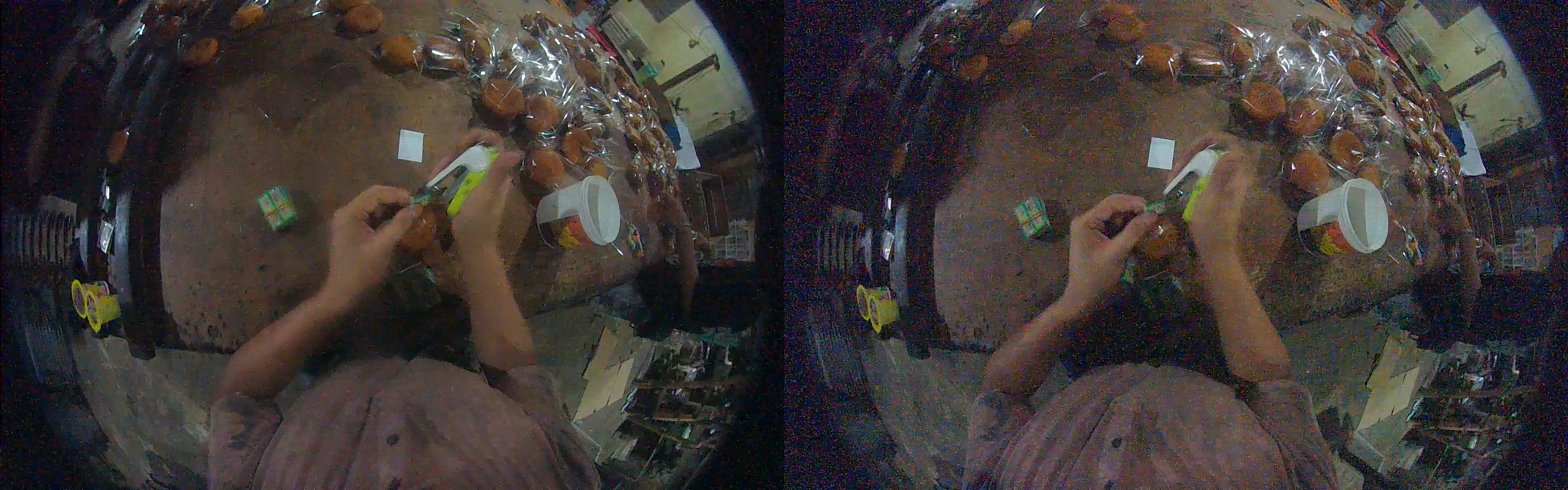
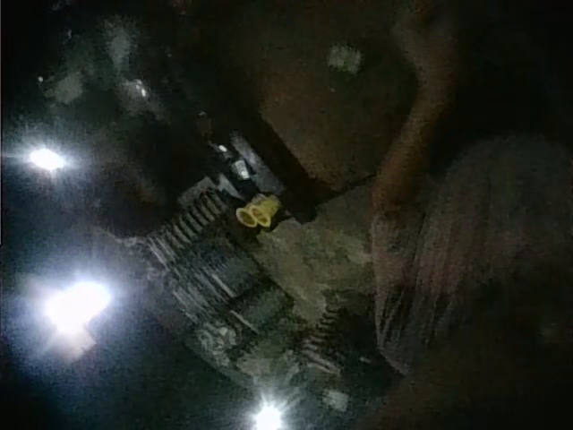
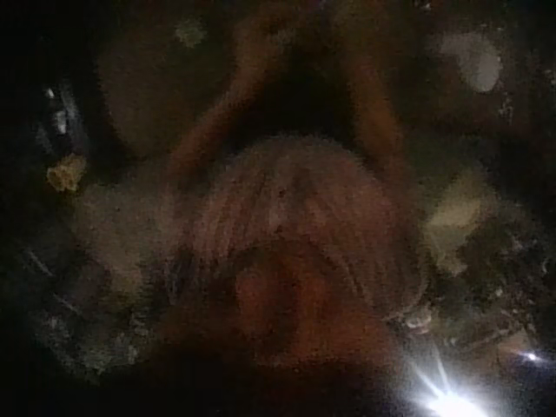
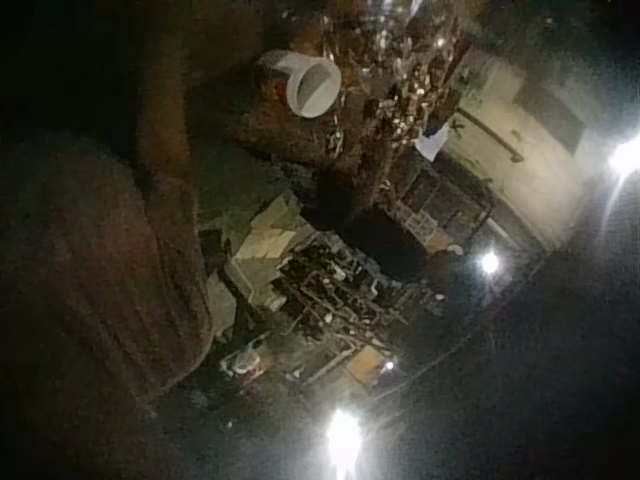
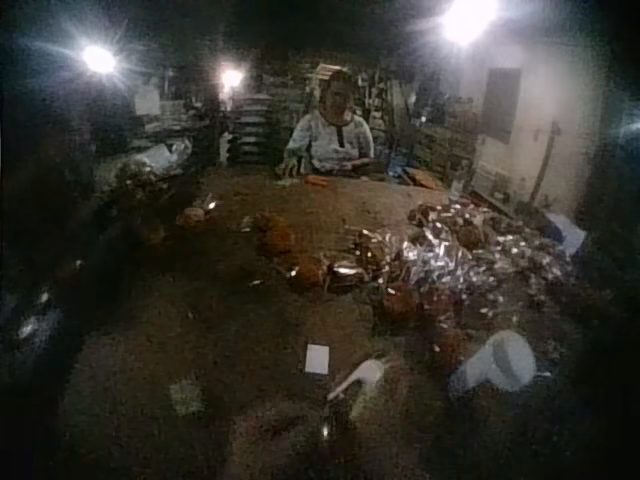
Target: The person places round baked buns into clear plastic bags, seals them with a handheld stapler, and affixes small green labels. The person repeats this process for multiple buns, arranging the finished packages on the table.
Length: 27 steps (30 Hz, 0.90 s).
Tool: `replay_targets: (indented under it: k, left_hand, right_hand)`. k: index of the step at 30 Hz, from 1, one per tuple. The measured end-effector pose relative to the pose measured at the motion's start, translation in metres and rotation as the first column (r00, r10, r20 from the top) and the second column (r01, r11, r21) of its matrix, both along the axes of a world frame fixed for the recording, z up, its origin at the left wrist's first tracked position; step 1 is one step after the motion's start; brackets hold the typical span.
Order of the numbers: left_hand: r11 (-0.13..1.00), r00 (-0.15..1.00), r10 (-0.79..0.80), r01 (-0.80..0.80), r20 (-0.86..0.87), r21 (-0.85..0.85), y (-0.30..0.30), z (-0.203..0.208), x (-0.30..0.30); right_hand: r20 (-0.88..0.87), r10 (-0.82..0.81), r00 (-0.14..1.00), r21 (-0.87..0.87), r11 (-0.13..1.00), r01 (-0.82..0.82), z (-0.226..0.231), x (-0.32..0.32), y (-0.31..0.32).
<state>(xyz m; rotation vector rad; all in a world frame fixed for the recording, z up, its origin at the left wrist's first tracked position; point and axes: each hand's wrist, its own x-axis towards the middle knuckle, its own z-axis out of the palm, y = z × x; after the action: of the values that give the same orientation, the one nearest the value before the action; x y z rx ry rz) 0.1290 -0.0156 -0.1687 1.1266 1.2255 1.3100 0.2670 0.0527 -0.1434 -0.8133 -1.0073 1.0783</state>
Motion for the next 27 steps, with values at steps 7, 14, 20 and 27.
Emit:
replay_targets:
  k: [7, 14, 20, 27]
  left_hand:
    - [0.980, 0.905, 0.058, 0.028, 0.421, -0.195, 0.008, 0.006, -0.009]
    - [0.981, 0.843, 0.058, 0.051, 0.535, -0.187, 0.009, 0.001, -0.013]
    - [0.990, 0.820, 0.116, -0.051, 0.560, -0.131, 0.012, -0.004, -0.013]
    - [0.983, 0.794, 0.119, -0.011, 0.596, -0.181, 0.009, -0.002, -0.017]
  right_hand:
    - [-0.185, -0.050, 0.981, -0.462, 0.886, -0.042, 0.000, 0.048, 0.006]
    - [0.346, 0.160, 0.924, -0.265, 0.962, -0.067, 0.005, 0.061, -0.024]
    - [-0.050, 0.069, 0.996, -0.498, 0.863, -0.085, 0.010, 0.061, -0.024]
    - [0.134, 0.399, 0.907, -0.492, 0.821, -0.288, 0.031, 0.060, -0.050]
